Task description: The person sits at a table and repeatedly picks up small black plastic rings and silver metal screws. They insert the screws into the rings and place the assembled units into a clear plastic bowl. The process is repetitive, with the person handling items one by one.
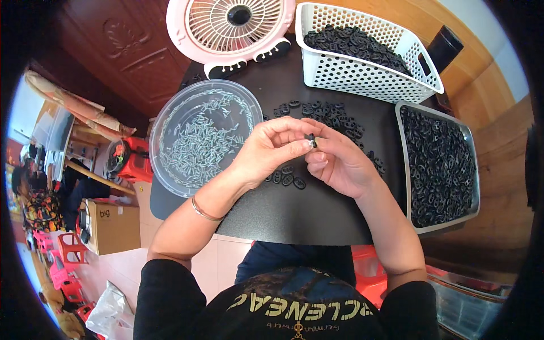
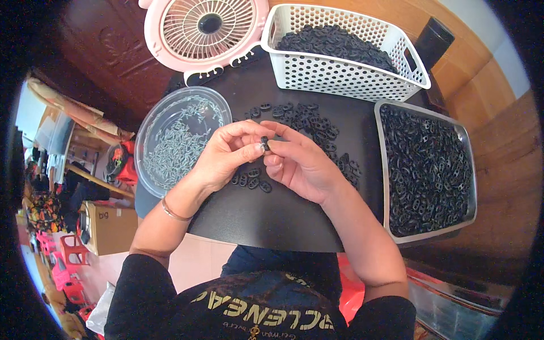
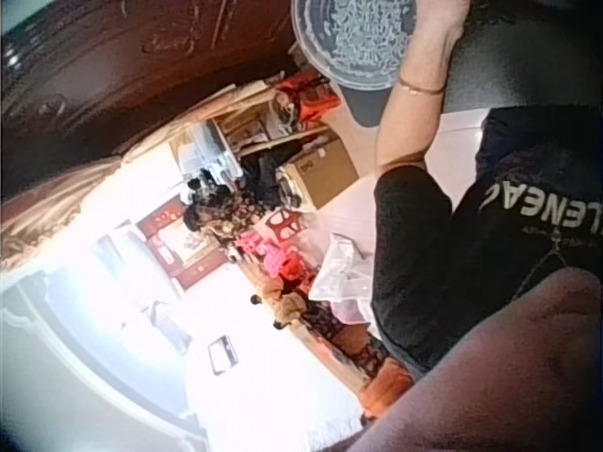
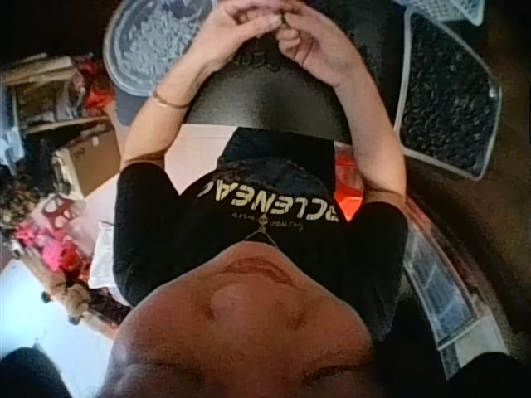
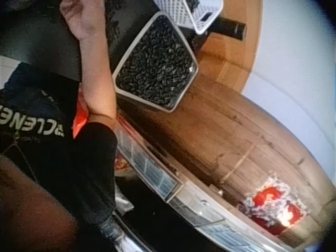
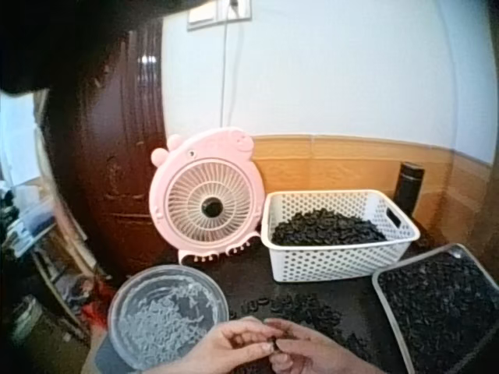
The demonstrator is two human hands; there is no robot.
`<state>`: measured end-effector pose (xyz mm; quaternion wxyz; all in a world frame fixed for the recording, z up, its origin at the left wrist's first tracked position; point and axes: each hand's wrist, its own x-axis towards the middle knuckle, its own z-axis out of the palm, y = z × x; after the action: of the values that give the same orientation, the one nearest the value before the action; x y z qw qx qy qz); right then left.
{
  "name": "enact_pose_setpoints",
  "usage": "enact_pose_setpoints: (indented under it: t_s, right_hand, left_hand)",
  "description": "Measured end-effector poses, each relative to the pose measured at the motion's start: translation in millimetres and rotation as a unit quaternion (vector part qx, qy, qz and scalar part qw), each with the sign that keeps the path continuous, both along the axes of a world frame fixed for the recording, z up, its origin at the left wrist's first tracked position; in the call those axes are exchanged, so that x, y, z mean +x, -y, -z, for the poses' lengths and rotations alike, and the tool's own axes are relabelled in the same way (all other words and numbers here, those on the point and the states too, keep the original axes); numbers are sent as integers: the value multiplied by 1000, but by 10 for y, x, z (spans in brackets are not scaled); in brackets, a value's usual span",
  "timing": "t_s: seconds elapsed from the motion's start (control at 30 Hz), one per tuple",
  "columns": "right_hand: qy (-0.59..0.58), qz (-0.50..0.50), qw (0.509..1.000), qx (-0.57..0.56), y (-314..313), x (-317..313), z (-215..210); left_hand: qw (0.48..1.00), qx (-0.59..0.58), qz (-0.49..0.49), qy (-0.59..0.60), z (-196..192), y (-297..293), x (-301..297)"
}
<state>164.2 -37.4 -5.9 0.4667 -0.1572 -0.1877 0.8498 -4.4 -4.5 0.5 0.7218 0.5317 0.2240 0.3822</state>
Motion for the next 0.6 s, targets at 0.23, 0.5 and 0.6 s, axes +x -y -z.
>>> enact_pose_setpoints:
  t_s: [0.23,0.5,0.6]
  right_hand:
    - [260,110,955,86,40,-35,-81]
    - [492,316,724,366,35,-32,-48]
    - [516,325,702,368,27,-35,-51]
  left_hand:
    - [998,-37,-5,45,37,-46,-28]
    - [998,-60,-23,-6,21,-44,-41]
    - [997,-67,-30,-18,35,-50,-50]
